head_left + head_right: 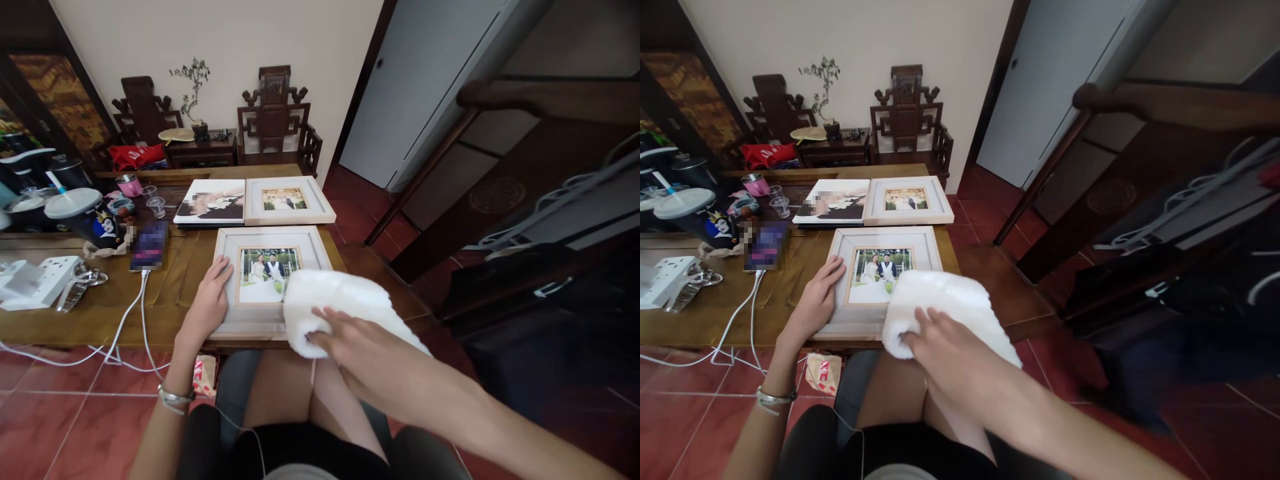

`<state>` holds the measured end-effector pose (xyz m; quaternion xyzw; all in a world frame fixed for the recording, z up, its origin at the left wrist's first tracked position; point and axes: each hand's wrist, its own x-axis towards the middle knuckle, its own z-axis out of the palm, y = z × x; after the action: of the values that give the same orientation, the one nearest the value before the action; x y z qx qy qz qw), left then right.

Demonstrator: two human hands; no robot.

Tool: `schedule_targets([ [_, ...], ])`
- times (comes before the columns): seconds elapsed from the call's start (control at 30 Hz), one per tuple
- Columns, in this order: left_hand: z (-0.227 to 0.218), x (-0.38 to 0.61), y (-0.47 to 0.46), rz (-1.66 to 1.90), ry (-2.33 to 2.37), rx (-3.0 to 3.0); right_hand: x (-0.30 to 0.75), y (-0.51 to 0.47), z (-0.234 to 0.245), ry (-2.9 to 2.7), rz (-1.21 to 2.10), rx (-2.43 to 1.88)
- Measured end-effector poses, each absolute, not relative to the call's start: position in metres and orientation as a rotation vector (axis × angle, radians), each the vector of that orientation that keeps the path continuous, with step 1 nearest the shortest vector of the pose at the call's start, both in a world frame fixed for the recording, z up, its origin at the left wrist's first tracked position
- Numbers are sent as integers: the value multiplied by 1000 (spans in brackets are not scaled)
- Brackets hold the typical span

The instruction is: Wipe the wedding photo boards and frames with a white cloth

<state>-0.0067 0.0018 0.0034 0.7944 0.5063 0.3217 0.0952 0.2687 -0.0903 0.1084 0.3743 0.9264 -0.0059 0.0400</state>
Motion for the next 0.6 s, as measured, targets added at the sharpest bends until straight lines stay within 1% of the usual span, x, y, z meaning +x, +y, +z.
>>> schedule_targets([
  [0.1,4,-7,2,947,1492,2360,264,-104,107,2914,-44,1123],
  [0.17,4,-7,2,933,1482,2366,258,-97,100,2892,-95,1224],
  [0.27,4,-9,2,934,1459,2372,253,-61,88,2840,-134,1429],
  [0.33,4,-9,3,940,1447,2373,252,-24,81,2835,-65,1550],
  [0.4,5,-9,3,930,1446,2372,250,15,77,2842,76,1631],
  [0.5,5,-9,3,916,1465,2360,245,54,71,2837,160,1571],
  [0.6,5,-8,3,928,1486,2358,237,52,66,2766,117,1464],
])
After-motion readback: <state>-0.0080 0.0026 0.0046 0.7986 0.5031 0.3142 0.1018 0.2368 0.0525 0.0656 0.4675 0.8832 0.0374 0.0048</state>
